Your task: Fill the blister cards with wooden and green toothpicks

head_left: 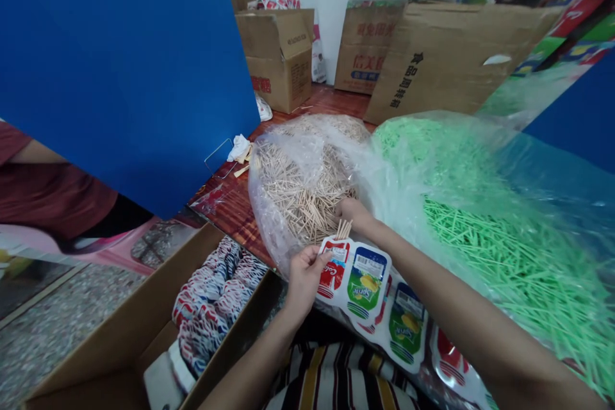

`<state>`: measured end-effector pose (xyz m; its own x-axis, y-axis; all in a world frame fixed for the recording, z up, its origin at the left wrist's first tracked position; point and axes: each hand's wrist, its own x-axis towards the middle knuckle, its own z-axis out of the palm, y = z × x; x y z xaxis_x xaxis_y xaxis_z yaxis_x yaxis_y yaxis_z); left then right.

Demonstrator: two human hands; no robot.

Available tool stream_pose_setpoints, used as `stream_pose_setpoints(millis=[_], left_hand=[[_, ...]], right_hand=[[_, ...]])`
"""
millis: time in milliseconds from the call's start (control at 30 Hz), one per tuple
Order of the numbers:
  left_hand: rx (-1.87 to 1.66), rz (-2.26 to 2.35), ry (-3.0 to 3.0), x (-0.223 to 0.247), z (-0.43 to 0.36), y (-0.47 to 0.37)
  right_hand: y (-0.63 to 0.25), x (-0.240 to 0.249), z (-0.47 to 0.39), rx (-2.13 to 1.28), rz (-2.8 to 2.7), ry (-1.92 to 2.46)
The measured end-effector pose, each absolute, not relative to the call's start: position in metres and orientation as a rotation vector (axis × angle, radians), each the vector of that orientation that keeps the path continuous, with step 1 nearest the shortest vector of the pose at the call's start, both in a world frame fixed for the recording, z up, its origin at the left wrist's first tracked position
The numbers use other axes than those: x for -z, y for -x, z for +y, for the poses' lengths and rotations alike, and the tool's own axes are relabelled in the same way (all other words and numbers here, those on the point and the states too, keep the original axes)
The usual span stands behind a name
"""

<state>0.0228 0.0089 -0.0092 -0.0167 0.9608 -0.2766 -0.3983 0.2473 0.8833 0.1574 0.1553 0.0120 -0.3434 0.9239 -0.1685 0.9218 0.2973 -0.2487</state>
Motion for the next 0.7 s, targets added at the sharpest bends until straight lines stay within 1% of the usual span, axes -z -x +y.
stream_pose_setpoints(millis=[133,233,300,367,433,567,700], left_hand=[[-1.224,1.068,-0.677,0.007,0.011,-0.024],[-1.232,1.051,-0.665,0.007,0.012,-0.024],[-1.232,1.050,-0.674,0.007,0.012,-0.024],[-1.224,1.047,-0.686,0.007,0.012,-0.024],[-1.213,1.035,-0.676,0.006,0.011,-0.026],[-1.196,1.020,-0.651,0.001,0.010,-0.033],[-1.163,1.008,-0.675,-0.001,0.008,-0.039]], right_hand=[[-0.169,-0.013,0.153,-0.657,-2.299,1.648],[-0.179,-0.026,0.144,-0.757,-2.127,1.532],[-0.186,-0.043,0.131,-0.847,-1.922,1.367],[-0.191,-0.061,0.114,-0.977,-1.586,1.071],[-0.195,-0.074,0.095,-1.034,-1.432,0.900],[-0.196,-0.080,0.067,-1.033,-1.530,0.867],[-0.198,-0.070,0.059,-0.839,-1.741,0.956]])
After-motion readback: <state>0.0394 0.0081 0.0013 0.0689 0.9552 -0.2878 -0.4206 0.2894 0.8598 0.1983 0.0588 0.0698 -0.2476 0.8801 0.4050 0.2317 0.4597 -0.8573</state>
